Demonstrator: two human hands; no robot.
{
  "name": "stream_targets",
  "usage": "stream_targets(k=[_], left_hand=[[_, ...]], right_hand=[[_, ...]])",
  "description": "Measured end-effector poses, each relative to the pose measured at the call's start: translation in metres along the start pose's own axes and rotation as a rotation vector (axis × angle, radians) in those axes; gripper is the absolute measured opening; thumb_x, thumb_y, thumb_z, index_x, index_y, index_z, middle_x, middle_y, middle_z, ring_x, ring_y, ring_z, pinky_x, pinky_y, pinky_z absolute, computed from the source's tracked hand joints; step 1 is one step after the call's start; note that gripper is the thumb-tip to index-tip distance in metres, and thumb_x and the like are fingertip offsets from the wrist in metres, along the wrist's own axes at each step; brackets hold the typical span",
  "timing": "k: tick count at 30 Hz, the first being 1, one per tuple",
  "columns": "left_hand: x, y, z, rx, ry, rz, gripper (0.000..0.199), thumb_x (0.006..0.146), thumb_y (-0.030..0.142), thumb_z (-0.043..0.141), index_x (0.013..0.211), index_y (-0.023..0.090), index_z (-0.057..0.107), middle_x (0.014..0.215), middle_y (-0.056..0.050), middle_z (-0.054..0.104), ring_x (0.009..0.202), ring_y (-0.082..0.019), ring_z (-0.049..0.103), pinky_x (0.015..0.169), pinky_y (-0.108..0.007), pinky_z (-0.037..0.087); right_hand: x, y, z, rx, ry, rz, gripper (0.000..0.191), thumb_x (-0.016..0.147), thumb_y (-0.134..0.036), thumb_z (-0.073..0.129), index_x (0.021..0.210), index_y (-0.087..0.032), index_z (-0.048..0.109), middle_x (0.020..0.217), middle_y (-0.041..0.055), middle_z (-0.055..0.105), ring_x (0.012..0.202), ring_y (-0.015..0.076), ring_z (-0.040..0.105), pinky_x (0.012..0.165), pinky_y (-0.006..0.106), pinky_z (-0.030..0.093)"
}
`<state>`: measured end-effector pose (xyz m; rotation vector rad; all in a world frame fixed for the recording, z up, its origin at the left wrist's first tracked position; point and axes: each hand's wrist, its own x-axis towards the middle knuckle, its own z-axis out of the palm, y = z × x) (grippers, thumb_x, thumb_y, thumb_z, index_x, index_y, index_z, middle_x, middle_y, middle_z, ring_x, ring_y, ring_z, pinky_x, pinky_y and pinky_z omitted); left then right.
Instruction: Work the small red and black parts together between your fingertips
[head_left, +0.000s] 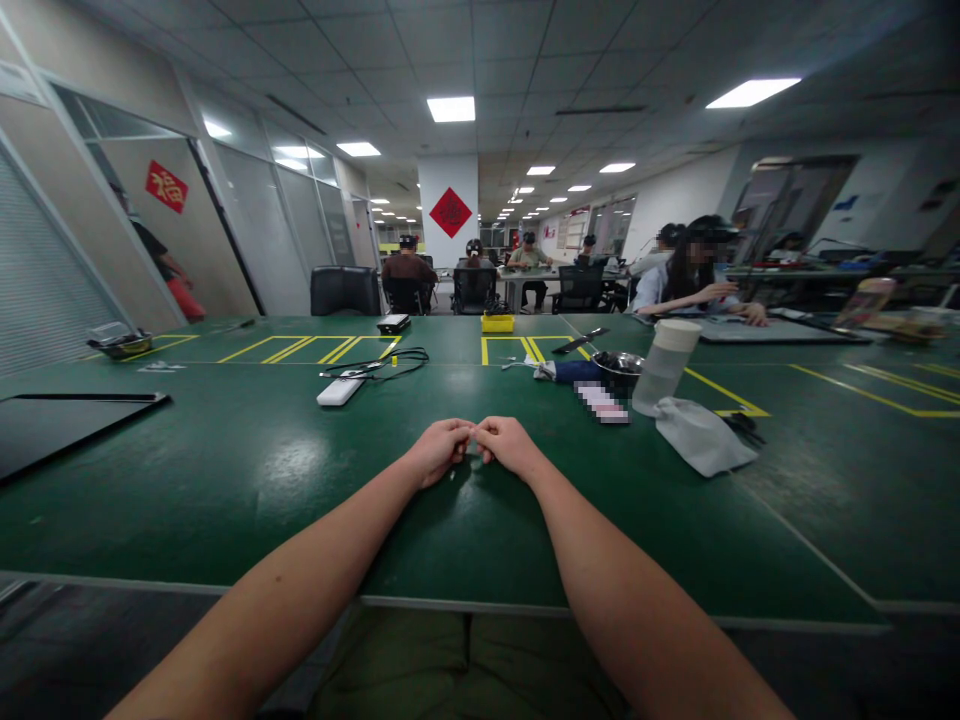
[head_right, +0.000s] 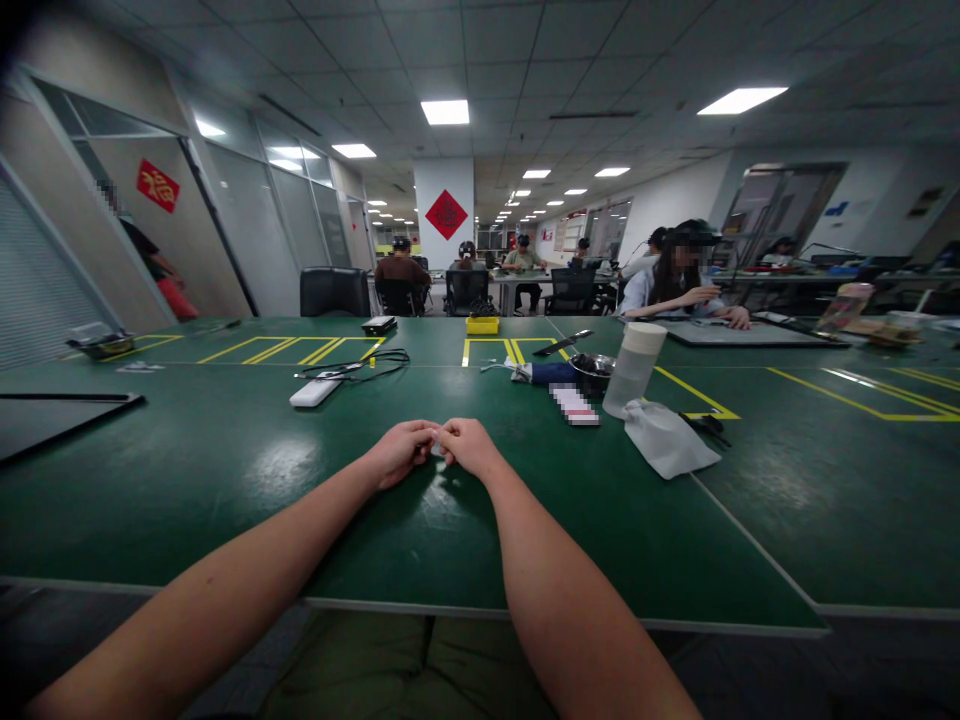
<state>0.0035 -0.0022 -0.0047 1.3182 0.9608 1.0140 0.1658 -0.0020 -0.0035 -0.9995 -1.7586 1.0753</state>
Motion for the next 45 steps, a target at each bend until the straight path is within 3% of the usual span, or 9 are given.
stream_targets(k=[4,8,11,21,25,30,34,37,45], left_hand=[[0.007,-0.002,-0.019,0.628,0.168,0.328,0.011,0.079,0.026,0.058,0.076,0.019,0.065,0.077,-0.006,0.064,0.074,-0.018,0.057,0.069,-0.024,0.042],[0.007,-0.001,-0.06,1.127,0.171,0.29,0.022,0.085,0.019,0.042,0.083,0.018,0.063,0.085,-0.009,0.064,0.082,-0.021,0.057,0.077,-0.03,0.041],[-0.005,0.0,-0.096,1.313,0.125,0.323,0.024,0.084,0.017,0.038,0.087,0.017,0.063,0.087,-0.009,0.061,0.085,-0.022,0.055,0.079,-0.032,0.041],[-0.086,0.019,-0.196,1.282,0.228,0.128,0.015,0.068,0.021,0.047,0.073,0.018,0.061,0.082,-0.006,0.06,0.081,-0.022,0.055,0.078,-0.033,0.044],[-0.114,0.027,-0.235,1.061,0.228,0.067,0.016,0.067,0.032,0.055,0.069,0.02,0.064,0.09,-0.005,0.066,0.091,-0.024,0.058,0.089,-0.034,0.043],[-0.13,0.029,-0.264,0.563,0.546,-0.025,0.035,0.07,0.044,0.06,0.094,0.019,0.068,0.108,-0.008,0.067,0.108,-0.028,0.057,0.094,-0.038,0.043],[-0.118,0.026,-0.263,0.244,0.668,-0.031,0.034,0.082,0.04,0.048,0.094,0.014,0.066,0.111,-0.012,0.066,0.109,-0.025,0.058,0.093,-0.039,0.046],[-0.1,0.025,-0.244,0.186,0.671,-0.049,0.039,0.088,0.04,0.038,0.094,0.012,0.065,0.109,-0.013,0.066,0.105,-0.023,0.061,0.092,-0.037,0.047],[-0.033,0.012,-0.132,0.007,0.476,0.027,0.04,0.084,0.046,0.046,0.09,0.011,0.065,0.092,-0.013,0.07,0.086,-0.021,0.066,0.082,-0.034,0.049]], right_hand=[[0.001,0.001,-0.003,-0.008,0.054,0.008,0.026,0.082,-0.037,0.054,0.071,-0.014,0.059,0.058,0.0001,0.061,0.042,0.0077,0.053,0.043,0.018,0.041],[0.001,0.002,-0.003,-0.018,0.031,0.028,0.024,0.082,-0.035,0.054,0.072,-0.014,0.06,0.059,0.0003,0.061,0.042,0.0074,0.054,0.043,0.017,0.041],[0.001,0.001,-0.001,-0.011,0.011,0.055,0.022,0.083,-0.033,0.054,0.073,-0.014,0.06,0.06,0.0004,0.061,0.043,0.0072,0.054,0.043,0.017,0.041],[0.0,-0.003,0.0,0.006,0.005,0.067,0.021,0.082,-0.031,0.055,0.072,-0.014,0.06,0.06,0.0002,0.061,0.042,0.0061,0.053,0.044,0.017,0.042],[-0.001,-0.003,-0.001,0.01,0.004,0.069,0.02,0.082,-0.03,0.055,0.072,-0.014,0.06,0.061,0.0005,0.061,0.043,0.0063,0.054,0.044,0.016,0.041],[0.0,0.002,-0.002,0.03,0.001,0.058,0.021,0.082,-0.032,0.055,0.074,-0.014,0.061,0.061,0.0007,0.061,0.044,0.0065,0.054,0.044,0.017,0.041],[0.002,0.006,-0.002,0.047,0.0,0.06,0.023,0.083,-0.034,0.055,0.075,-0.013,0.061,0.061,0.0012,0.061,0.044,0.0068,0.054,0.044,0.017,0.041],[0.002,0.007,-0.003,0.055,-0.001,0.055,0.024,0.083,-0.035,0.054,0.075,-0.014,0.061,0.061,0.0009,0.061,0.043,0.0065,0.053,0.043,0.017,0.04],[0.001,0.003,-0.002,0.103,0.02,0.06,0.026,0.084,-0.037,0.052,0.075,-0.014,0.061,0.059,0.0006,0.06,0.041,0.0067,0.052,0.041,0.017,0.039]])
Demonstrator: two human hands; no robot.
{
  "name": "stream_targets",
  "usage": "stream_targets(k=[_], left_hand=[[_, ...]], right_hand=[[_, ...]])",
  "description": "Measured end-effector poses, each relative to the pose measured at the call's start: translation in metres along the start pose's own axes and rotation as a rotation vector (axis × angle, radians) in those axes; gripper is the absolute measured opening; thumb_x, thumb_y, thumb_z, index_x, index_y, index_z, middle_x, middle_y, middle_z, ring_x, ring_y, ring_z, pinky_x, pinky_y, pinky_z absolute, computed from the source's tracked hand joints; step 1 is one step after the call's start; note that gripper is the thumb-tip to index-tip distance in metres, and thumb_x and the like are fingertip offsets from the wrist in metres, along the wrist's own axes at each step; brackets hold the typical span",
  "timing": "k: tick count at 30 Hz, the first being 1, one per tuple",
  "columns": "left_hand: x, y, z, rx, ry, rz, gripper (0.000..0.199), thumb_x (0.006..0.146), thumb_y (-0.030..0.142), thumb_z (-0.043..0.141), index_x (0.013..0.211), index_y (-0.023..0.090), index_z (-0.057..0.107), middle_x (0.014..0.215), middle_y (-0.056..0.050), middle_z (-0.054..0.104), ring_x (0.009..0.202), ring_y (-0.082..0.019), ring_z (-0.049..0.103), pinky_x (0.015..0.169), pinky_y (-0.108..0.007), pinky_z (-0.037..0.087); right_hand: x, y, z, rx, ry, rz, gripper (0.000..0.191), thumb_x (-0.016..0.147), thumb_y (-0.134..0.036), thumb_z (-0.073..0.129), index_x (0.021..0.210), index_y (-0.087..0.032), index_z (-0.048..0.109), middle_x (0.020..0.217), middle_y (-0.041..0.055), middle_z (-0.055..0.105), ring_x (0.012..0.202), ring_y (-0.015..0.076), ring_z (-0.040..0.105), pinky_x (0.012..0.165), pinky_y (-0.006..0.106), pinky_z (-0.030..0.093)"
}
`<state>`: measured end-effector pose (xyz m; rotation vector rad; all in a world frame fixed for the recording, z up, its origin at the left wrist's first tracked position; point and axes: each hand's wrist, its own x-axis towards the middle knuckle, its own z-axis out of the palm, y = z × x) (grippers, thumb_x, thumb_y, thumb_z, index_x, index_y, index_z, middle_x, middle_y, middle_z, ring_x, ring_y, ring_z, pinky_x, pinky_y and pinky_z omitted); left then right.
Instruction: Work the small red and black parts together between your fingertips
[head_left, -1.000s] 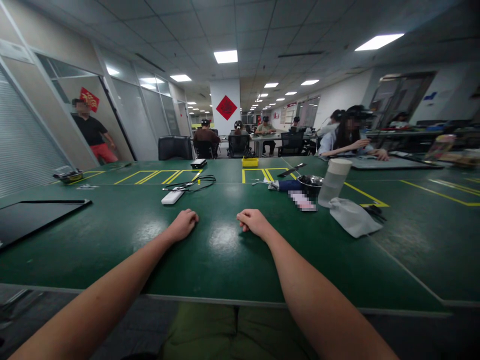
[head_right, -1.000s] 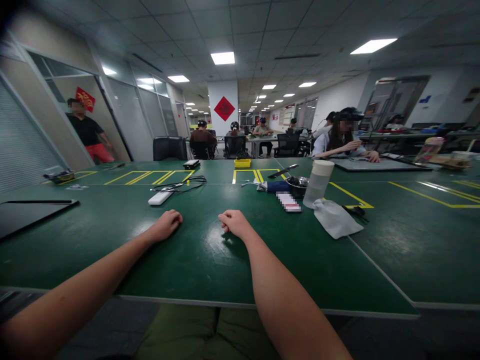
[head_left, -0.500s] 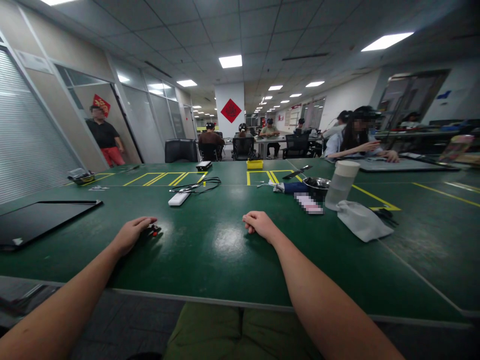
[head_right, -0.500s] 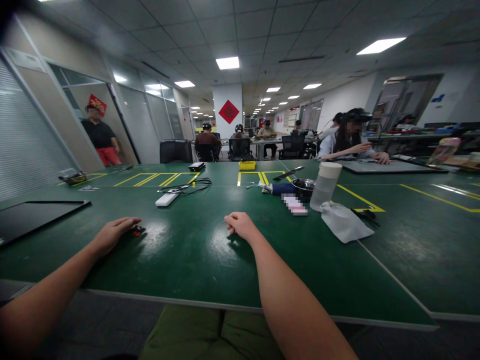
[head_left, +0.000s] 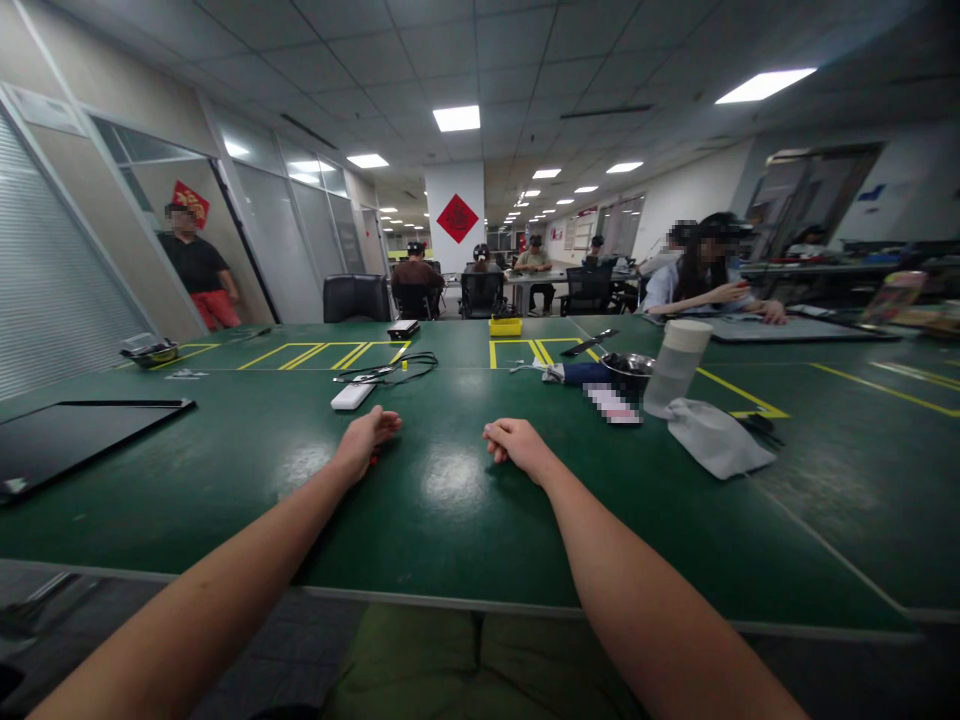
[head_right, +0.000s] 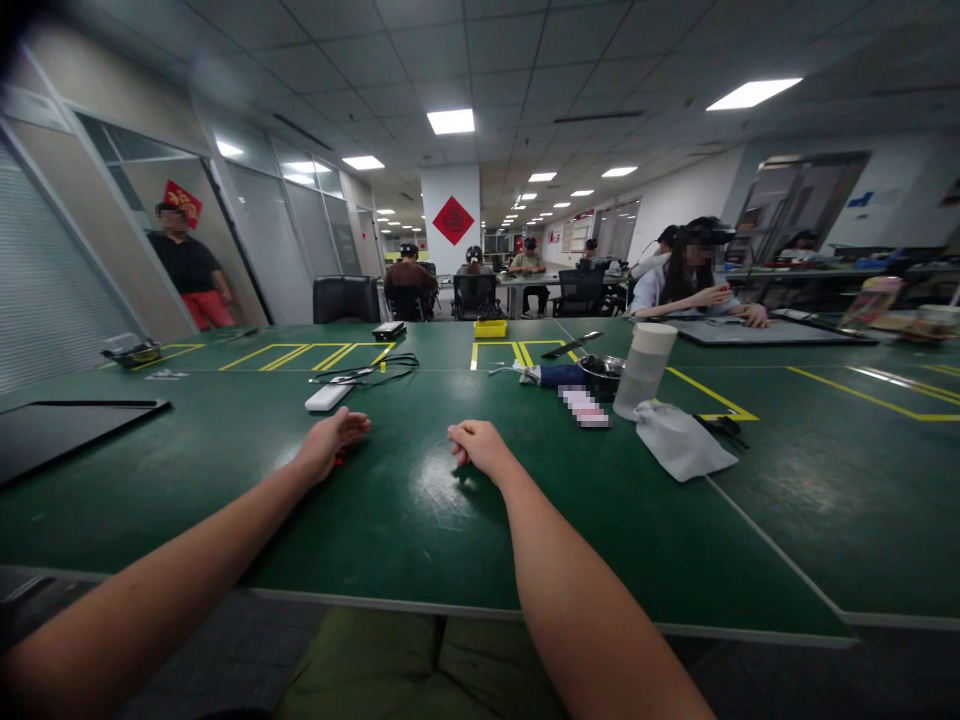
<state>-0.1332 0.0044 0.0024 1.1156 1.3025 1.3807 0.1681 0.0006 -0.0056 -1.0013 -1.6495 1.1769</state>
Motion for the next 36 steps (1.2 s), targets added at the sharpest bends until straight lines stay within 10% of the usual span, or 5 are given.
stream_targets(k=[7,11,15,21,36], left_hand=[[-0.011,-0.016,0.13,-0.11,-0.26,0.02,0.042,0.085,0.049,0.044,0.089,0.011,0.061,0.089,-0.014,0.068,0.081,-0.02,0.065,0.078,-0.033,0.048],[-0.026,-0.012,0.167,0.085,-0.334,0.211,0.032,0.087,0.04,0.041,0.094,0.014,0.059,0.093,-0.011,0.066,0.087,-0.019,0.063,0.079,-0.033,0.048],[-0.04,-0.005,0.158,0.547,-0.342,0.533,0.021,0.083,0.026,0.048,0.098,0.019,0.061,0.093,-0.006,0.064,0.086,-0.018,0.059,0.08,-0.031,0.045],[-0.052,-0.005,0.139,0.918,-0.561,0.668,0.02,0.072,0.03,0.064,0.089,0.019,0.06,0.086,-0.004,0.06,0.073,-0.017,0.055,0.067,-0.028,0.042],[-0.047,-0.008,0.14,0.905,-0.491,0.659,0.01,0.073,0.013,0.056,0.08,0.019,0.057,0.077,-0.003,0.062,0.068,-0.017,0.056,0.063,-0.026,0.04]], right_hand=[[0.001,0.001,-0.006,-0.119,0.151,0.007,0.03,0.083,-0.04,0.049,0.073,-0.015,0.061,0.058,0.0011,0.06,0.042,0.0088,0.051,0.044,0.02,0.039],[0.002,0.003,-0.022,-0.536,0.319,0.029,0.027,0.079,-0.033,0.051,0.06,-0.017,0.061,0.057,0.0032,0.062,0.052,0.0124,0.055,0.049,0.022,0.035],[0.002,0.005,-0.029,-0.79,0.35,0.07,0.025,0.077,-0.034,0.055,0.06,-0.02,0.065,0.063,0.0067,0.066,0.061,0.017,0.058,0.052,0.024,0.033],[-0.002,0.002,-0.02,-0.893,0.192,0.124,0.018,0.075,-0.032,0.058,0.066,-0.023,0.07,0.071,0.0082,0.068,0.068,0.0206,0.06,0.057,0.026,0.035],[-0.002,-0.003,-0.013,-0.542,-0.075,-0.141,0.019,0.063,-0.009,0.055,0.077,-0.016,0.066,0.072,0.0004,0.065,0.066,0.0124,0.056,0.062,0.021,0.039]])
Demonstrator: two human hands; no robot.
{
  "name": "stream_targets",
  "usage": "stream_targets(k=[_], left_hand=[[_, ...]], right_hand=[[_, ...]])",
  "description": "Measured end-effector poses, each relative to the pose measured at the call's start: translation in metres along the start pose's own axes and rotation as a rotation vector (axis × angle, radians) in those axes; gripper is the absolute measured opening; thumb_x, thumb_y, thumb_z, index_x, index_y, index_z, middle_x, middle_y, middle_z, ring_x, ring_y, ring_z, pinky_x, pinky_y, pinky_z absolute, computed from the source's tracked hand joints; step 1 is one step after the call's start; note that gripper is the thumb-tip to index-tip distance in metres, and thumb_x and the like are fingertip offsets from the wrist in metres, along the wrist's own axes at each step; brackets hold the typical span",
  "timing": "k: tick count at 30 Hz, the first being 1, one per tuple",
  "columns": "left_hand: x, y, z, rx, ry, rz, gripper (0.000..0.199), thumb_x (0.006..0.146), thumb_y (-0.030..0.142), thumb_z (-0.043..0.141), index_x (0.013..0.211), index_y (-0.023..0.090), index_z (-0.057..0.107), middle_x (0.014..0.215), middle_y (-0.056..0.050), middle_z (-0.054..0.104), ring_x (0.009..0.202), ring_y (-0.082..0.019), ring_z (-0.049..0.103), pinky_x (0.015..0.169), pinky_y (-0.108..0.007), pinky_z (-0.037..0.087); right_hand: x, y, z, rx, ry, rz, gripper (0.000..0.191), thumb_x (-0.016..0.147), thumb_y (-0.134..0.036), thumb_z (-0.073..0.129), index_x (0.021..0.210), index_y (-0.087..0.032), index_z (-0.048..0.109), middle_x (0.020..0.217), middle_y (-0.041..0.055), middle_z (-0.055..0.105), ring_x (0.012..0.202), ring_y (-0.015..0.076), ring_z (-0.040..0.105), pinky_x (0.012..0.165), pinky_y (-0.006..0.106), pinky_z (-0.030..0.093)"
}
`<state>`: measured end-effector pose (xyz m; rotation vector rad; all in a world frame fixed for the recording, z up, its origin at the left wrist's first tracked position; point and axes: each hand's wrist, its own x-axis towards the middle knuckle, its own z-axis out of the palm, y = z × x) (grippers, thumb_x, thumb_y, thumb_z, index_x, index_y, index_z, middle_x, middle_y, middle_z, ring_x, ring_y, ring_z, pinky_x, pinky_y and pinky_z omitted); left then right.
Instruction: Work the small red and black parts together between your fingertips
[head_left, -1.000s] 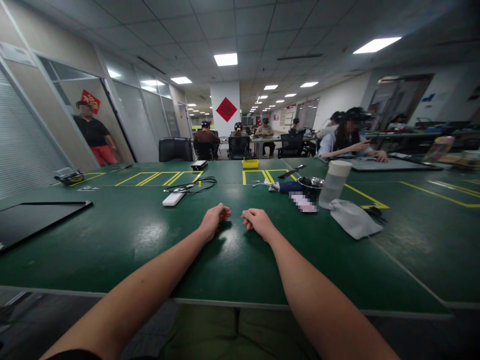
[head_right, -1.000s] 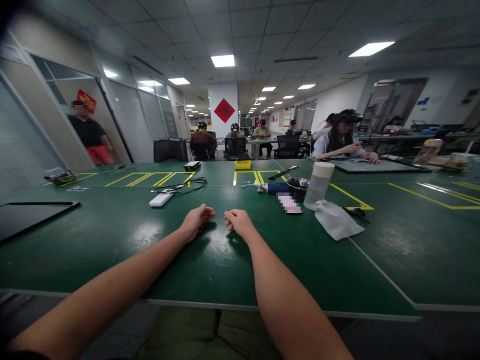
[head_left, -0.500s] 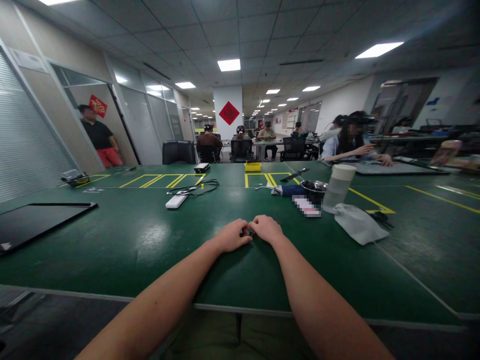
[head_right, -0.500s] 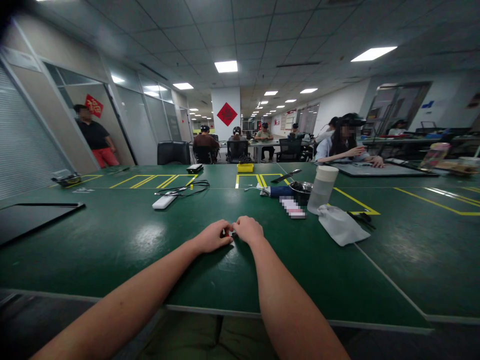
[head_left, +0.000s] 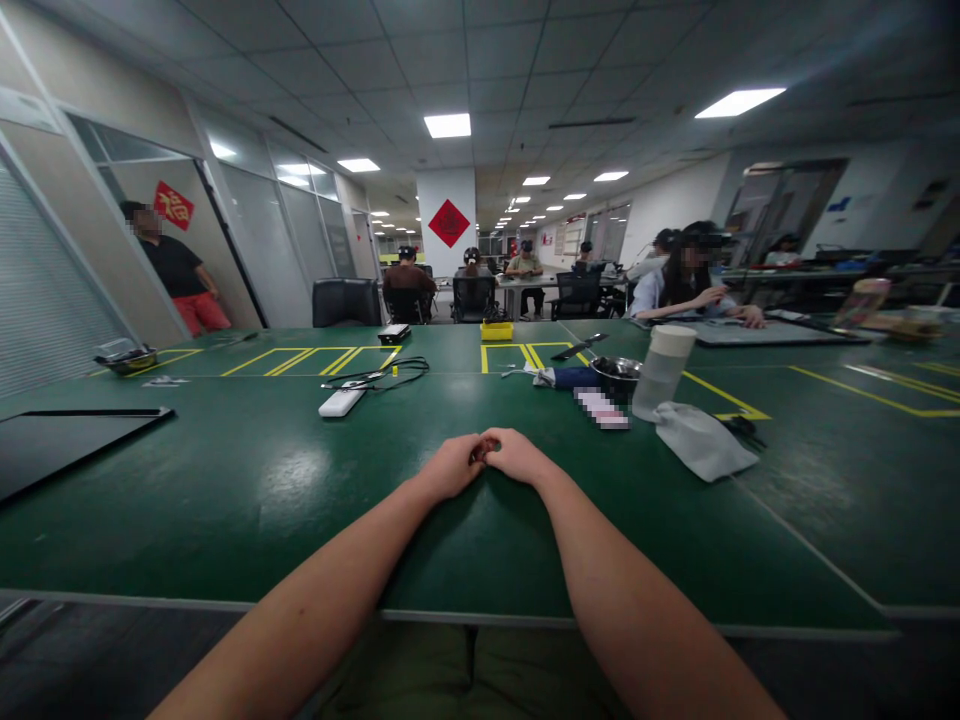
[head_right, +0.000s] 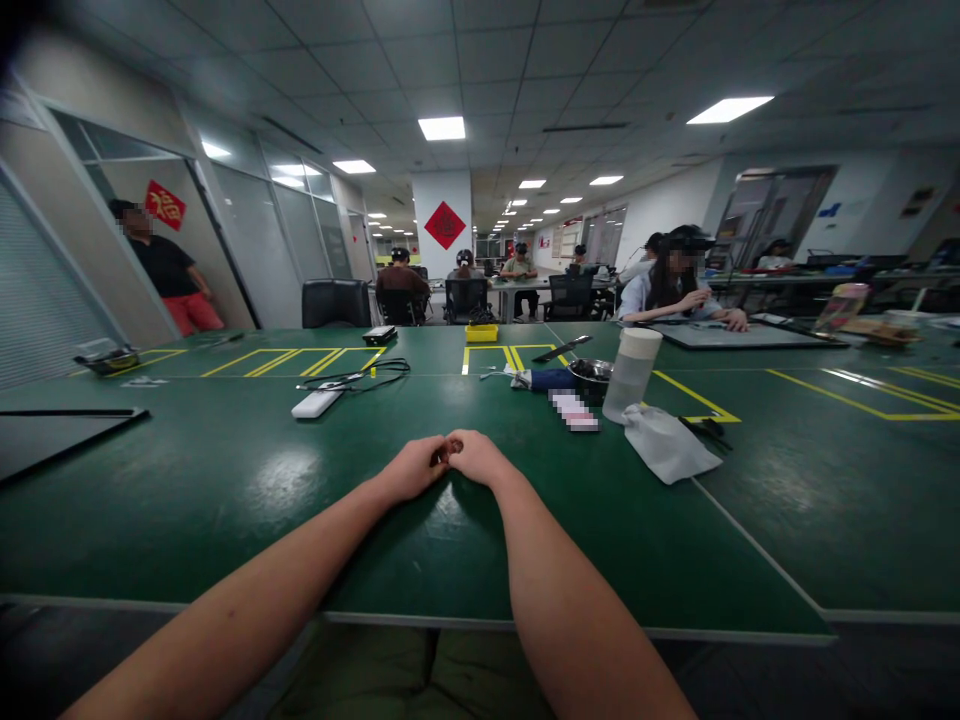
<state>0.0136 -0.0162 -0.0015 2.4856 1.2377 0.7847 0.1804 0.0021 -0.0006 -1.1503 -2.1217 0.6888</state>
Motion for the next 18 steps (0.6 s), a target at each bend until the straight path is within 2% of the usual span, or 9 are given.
stream_targets(k=[4,8,12,18], left_hand=[[-0.0001,0.003,0.001,-0.06,-0.018,0.008,0.013,0.073,0.011,0.054,0.083,0.019,0.058,0.076,-0.002,0.063,0.068,-0.016,0.057,0.063,-0.025,0.041],[-0.0009,0.0077,-0.0009,-0.088,-0.01,0.008,0.02,0.071,0.007,0.049,0.084,0.02,0.058,0.074,-0.001,0.062,0.066,-0.014,0.055,0.062,-0.025,0.041],[-0.0017,0.0098,-0.0017,-0.12,-0.005,0.062,0.028,0.069,0.005,0.049,0.09,0.02,0.058,0.078,-0.002,0.061,0.068,-0.014,0.055,0.065,-0.025,0.042],[-0.0003,0.0069,-0.0006,-0.056,0.04,0.005,0.019,0.071,0.01,0.053,0.088,0.019,0.058,0.078,-0.003,0.06,0.069,-0.016,0.054,0.065,-0.027,0.042]], right_hand=[[0.0003,0.0003,0.0012,-0.038,-0.029,-0.043,0.017,0.06,-0.007,0.054,0.073,-0.016,0.062,0.073,0.0,0.063,0.068,0.0124,0.053,0.062,0.021,0.037],[0.001,0.0,0.0027,-0.088,0.022,-0.013,0.015,0.06,-0.006,0.05,0.068,-0.016,0.059,0.07,-0.0006,0.061,0.065,0.0122,0.051,0.06,0.021,0.035],[0.0008,-0.0008,0.003,-0.069,0.05,-0.005,0.013,0.063,-0.009,0.053,0.071,-0.017,0.062,0.073,0.0003,0.064,0.068,0.0132,0.053,0.061,0.022,0.036],[0.0016,0.001,0.0019,-0.032,0.068,0.039,0.012,0.067,-0.011,0.056,0.073,-0.016,0.065,0.071,0.0014,0.065,0.065,0.0137,0.055,0.061,0.022,0.037]])
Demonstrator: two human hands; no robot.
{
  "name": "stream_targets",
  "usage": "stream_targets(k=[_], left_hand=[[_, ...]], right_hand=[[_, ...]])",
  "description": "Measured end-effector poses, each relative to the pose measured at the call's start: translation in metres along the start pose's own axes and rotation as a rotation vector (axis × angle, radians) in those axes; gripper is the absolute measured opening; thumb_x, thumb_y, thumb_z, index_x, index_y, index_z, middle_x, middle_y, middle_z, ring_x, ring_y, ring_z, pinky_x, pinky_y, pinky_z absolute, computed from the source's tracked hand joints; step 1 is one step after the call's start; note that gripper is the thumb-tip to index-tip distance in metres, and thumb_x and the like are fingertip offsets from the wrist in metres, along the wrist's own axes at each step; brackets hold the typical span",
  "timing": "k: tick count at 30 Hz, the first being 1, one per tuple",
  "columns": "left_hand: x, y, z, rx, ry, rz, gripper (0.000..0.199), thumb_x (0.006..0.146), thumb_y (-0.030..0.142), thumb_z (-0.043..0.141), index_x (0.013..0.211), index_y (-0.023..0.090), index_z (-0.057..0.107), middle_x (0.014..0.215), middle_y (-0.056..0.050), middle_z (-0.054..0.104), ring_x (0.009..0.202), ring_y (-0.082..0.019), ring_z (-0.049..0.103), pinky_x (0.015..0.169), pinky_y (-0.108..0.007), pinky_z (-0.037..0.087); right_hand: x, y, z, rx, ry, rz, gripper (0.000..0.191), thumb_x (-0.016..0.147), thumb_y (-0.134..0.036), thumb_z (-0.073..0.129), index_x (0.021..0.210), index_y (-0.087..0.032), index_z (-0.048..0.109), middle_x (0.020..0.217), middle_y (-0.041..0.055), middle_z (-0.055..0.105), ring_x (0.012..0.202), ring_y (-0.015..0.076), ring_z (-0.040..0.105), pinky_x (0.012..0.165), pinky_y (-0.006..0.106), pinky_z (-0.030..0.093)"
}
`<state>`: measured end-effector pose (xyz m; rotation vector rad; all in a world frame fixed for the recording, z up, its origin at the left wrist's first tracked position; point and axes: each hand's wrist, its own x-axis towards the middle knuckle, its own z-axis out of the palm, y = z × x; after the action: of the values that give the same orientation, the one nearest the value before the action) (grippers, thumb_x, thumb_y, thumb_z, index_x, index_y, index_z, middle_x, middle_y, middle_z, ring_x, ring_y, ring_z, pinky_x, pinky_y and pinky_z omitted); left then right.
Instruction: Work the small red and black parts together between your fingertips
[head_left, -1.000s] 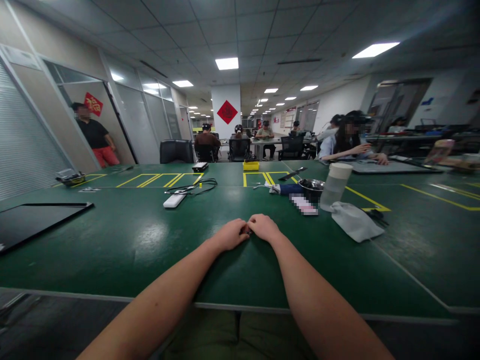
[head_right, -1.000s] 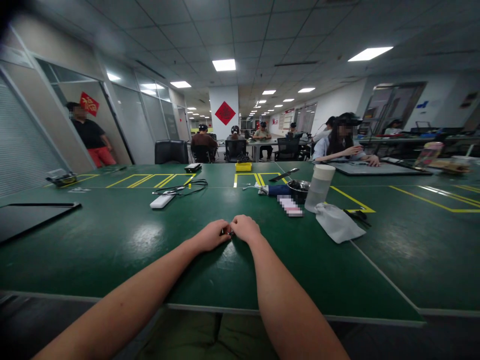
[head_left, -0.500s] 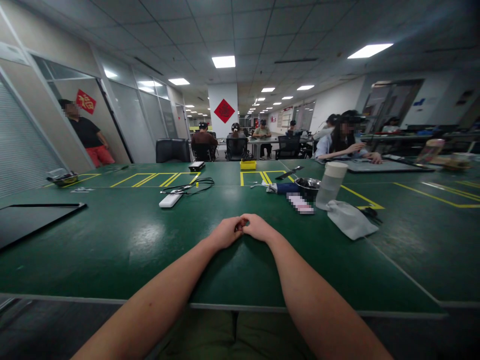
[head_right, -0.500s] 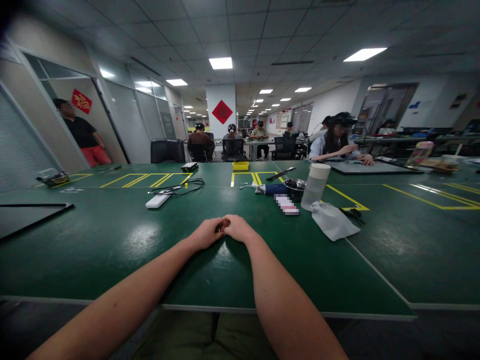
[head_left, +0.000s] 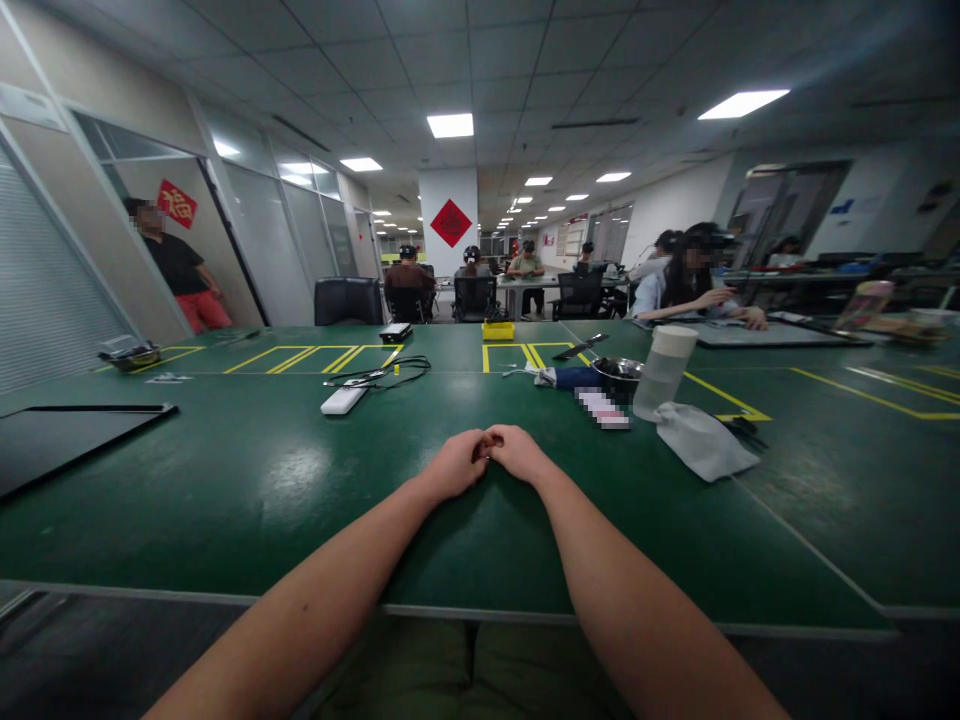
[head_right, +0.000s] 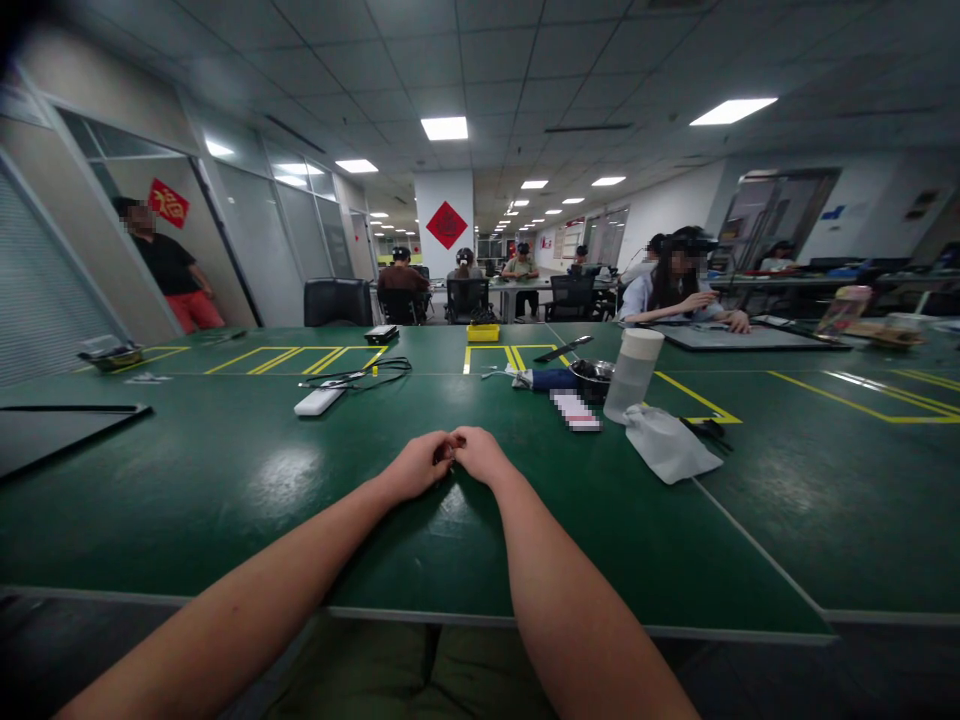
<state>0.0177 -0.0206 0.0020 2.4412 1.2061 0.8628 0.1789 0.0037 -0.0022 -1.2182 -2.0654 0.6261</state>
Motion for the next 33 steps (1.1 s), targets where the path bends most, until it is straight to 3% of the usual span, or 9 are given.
stream_targets(k=[5,11,16,20,26,29,33], left_hand=[[0.002,-0.004,0.001,0.008,0.086,0.017,0.024,0.074,0.012,0.054,0.096,0.019,0.058,0.085,-0.005,0.059,0.076,-0.017,0.054,0.071,-0.029,0.043],[0.002,-0.007,0.004,0.044,0.139,0.044,0.017,0.075,0.009,0.049,0.086,0.019,0.058,0.081,-0.005,0.057,0.076,-0.018,0.053,0.07,-0.029,0.043],[0.003,-0.004,0.0,0.022,0.134,0.018,0.023,0.071,0.004,0.048,0.085,0.019,0.058,0.084,-0.005,0.057,0.078,-0.017,0.053,0.072,-0.029,0.043],[0.003,-0.008,-0.004,0.036,0.133,-0.01,0.026,0.068,0.005,0.052,0.089,0.019,0.059,0.09,-0.006,0.058,0.084,-0.018,0.054,0.076,-0.03,0.044],[0.001,-0.02,-0.001,0.149,-0.011,-0.046,0.011,0.073,0.019,0.057,0.084,0.017,0.062,0.084,-0.007,0.061,0.079,-0.02,0.056,0.072,-0.03,0.043],[0.001,-0.02,-0.001,0.157,-0.034,-0.072,0.01,0.075,0.02,0.057,0.083,0.017,0.063,0.082,-0.006,0.062,0.076,-0.018,0.057,0.069,-0.028,0.042],[0.002,-0.018,-0.003,0.071,0.048,-0.131,0.012,0.073,0.016,0.057,0.083,0.017,0.064,0.079,-0.004,0.063,0.073,-0.016,0.057,0.066,-0.025,0.042]], right_hand=[[0.001,-0.001,0.0,0.089,0.012,0.01,0.018,0.069,-0.01,0.054,0.08,-0.016,0.068,0.078,0.0024,0.068,0.07,0.015,0.058,0.067,0.023,0.042],[0.0,-0.001,-0.002,0.152,-0.044,-0.035,0.017,0.071,-0.015,0.058,0.083,-0.015,0.068,0.08,0.0027,0.068,0.073,0.0155,0.059,0.069,0.024,0.043],[0.0,0.002,0.002,0.15,-0.085,-0.019,0.018,0.069,-0.014,0.06,0.085,-0.013,0.067,0.077,0.0014,0.067,0.07,0.0144,0.059,0.065,0.023,0.043],[0.001,0.002,0.005,0.023,-0.107,-0.016,0.014,0.069,-0.017,0.063,0.081,-0.015,0.069,0.074,0.0023,0.067,0.067,0.0145,0.059,0.063,0.023,0.042],[0.002,0.004,0.003,-0.036,-0.052,-0.022,0.009,0.07,-0.017,0.063,0.077,-0.017,0.069,0.077,0.0026,0.069,0.07,0.0149,0.061,0.065,0.024,0.043],[0.002,0.004,0.002,0.008,-0.016,-0.006,0.01,0.069,-0.014,0.061,0.076,-0.017,0.067,0.074,0.002,0.068,0.069,0.014,0.062,0.063,0.023,0.044],[0.001,0.002,0.003,0.23,0.016,0.085,0.011,0.071,-0.009,0.056,0.079,-0.014,0.062,0.065,0.001,0.066,0.061,0.0117,0.062,0.057,0.021,0.045]])
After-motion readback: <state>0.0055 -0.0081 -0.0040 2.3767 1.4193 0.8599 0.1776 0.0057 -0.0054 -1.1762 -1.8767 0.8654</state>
